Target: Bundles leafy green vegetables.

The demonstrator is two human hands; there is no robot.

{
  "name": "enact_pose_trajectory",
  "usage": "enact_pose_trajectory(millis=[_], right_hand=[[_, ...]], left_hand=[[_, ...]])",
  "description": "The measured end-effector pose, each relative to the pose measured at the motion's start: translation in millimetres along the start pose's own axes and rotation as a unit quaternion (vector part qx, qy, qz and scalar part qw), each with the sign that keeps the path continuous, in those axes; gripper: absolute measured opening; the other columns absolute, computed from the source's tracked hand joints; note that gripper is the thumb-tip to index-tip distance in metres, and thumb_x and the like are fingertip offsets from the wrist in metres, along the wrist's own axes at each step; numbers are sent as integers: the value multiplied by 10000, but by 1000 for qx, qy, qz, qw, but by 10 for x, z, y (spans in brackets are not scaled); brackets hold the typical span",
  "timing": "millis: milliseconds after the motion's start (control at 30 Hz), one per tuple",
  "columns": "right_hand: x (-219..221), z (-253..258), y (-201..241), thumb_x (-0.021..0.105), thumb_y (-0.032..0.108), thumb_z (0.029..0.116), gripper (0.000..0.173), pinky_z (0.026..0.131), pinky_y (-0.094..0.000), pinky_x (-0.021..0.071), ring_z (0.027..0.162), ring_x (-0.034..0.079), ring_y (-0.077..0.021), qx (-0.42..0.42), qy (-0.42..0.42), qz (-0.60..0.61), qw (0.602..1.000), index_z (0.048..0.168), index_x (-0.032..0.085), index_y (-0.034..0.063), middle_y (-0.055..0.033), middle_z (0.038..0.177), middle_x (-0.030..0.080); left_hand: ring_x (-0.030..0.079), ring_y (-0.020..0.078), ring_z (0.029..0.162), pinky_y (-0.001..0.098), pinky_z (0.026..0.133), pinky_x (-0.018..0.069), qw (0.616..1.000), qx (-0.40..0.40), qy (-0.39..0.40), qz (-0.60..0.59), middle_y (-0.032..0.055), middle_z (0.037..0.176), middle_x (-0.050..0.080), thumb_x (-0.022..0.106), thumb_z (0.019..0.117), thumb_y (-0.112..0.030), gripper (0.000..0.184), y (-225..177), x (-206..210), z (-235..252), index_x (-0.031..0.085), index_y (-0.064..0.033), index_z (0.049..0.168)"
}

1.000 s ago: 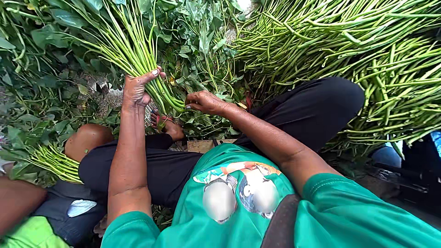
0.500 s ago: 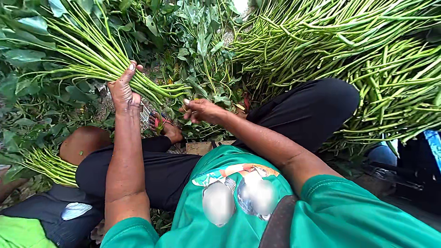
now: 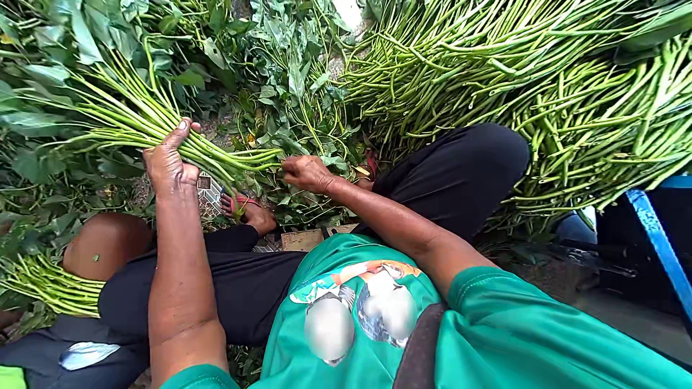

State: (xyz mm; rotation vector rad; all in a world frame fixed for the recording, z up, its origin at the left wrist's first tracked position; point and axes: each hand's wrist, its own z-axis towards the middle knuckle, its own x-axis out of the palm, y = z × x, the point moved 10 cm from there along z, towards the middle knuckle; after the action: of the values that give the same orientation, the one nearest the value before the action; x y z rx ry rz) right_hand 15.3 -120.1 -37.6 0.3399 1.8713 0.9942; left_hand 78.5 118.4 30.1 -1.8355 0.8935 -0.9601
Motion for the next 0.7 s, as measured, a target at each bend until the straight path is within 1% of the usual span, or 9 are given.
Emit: enact_pose_trajectory(millis=[67, 133, 167, 233, 300, 400, 500, 600, 700], right_hand=[[-74, 31, -590, 547, 205, 1025, 322, 1021, -627, 493, 1203, 651, -396, 122, -16, 5, 992, 1241, 715, 35, -216, 1271, 687], [-199, -13, -1151, 539, 276, 1066, 484, 1128, -618, 421, 1360, 527, -438, 241, -47, 75, 967, 1467, 533, 4, -268, 1480, 524], [-227, -79, -1371, 546, 334, 1070, 565, 1147, -615, 398, 1385, 503, -444, 297, -55, 113, 947, 1510, 467, -12, -285, 1495, 504], [-102, -189, -1743, 600, 381, 1041, 581, 1124, -615, 413, 1336, 547, -434, 373, -60, 174, 909, 1452, 524, -23, -288, 1411, 577], [135, -245, -1897, 649, 366, 1012, 528, 1077, -614, 448, 1262, 589, -424, 401, -44, 208, 891, 1362, 600, -27, -282, 1330, 622], [238, -237, -1667, 669, 302, 1006, 442, 1064, -615, 456, 1241, 605, -421, 393, -34, 207, 895, 1308, 646, -20, -276, 1300, 643], [41, -75, -1206, 646, 243, 1016, 361, 1023, -608, 485, 1143, 653, -421, 306, -60, 151, 938, 1233, 670, -44, -270, 1179, 688], [-116, -9, -681, 653, 242, 1013, 392, 961, -542, 537, 1016, 696, -361, 231, -96, 154, 956, 1301, 638, -23, -216, 1084, 718], [-75, 5, -208, 640, 244, 1023, 429, 869, -492, 589, 914, 721, -314, 159, -95, 167, 968, 1362, 598, -16, -192, 1069, 722]], left_hand=[[746, 248, 867, 399, 808, 648, 997, 54, 2, 56, 123, 992, 725, 705, 894, 78, 429, -92, 2, -11, 481, -12, 1249], [746, 237, 860, 391, 807, 652, 990, 99, 10, 101, 107, 1002, 722, 745, 830, 102, 525, -109, 64, -54, 468, 7, 1265], [742, 227, 869, 384, 818, 645, 988, 102, 23, 110, 100, 1006, 723, 740, 818, 112, 529, -68, 116, -88, 470, 5, 1260], [732, 212, 895, 364, 832, 627, 991, 44, 63, 113, 101, 1012, 727, 710, 847, 102, 464, 123, 254, -171, 504, 4, 1250], [726, 202, 901, 345, 826, 617, 986, -62, 107, 108, 112, 1012, 732, 685, 868, 101, 418, 391, 399, -270, 535, 5, 1246], [728, 194, 824, 321, 756, 619, 977, -161, 95, 103, 121, 956, 738, 653, 875, 125, 337, 694, 437, -379, 558, 7, 1176], [731, 200, 789, 331, 708, 624, 973, -188, 70, 110, 123, 926, 736, 639, 883, 129, 313, 924, 352, -401, 548, 15, 1160], [731, 216, 795, 353, 734, 627, 970, -205, 48, 119, 134, 945, 734, 663, 871, 134, 363, 1139, 292, -449, 535, 37, 1196], [730, 210, 792, 340, 743, 622, 970, -214, 36, 113, 148, 978, 740, 694, 863, 119, 400, 1197, 286, -430, 553, 48, 1230]])
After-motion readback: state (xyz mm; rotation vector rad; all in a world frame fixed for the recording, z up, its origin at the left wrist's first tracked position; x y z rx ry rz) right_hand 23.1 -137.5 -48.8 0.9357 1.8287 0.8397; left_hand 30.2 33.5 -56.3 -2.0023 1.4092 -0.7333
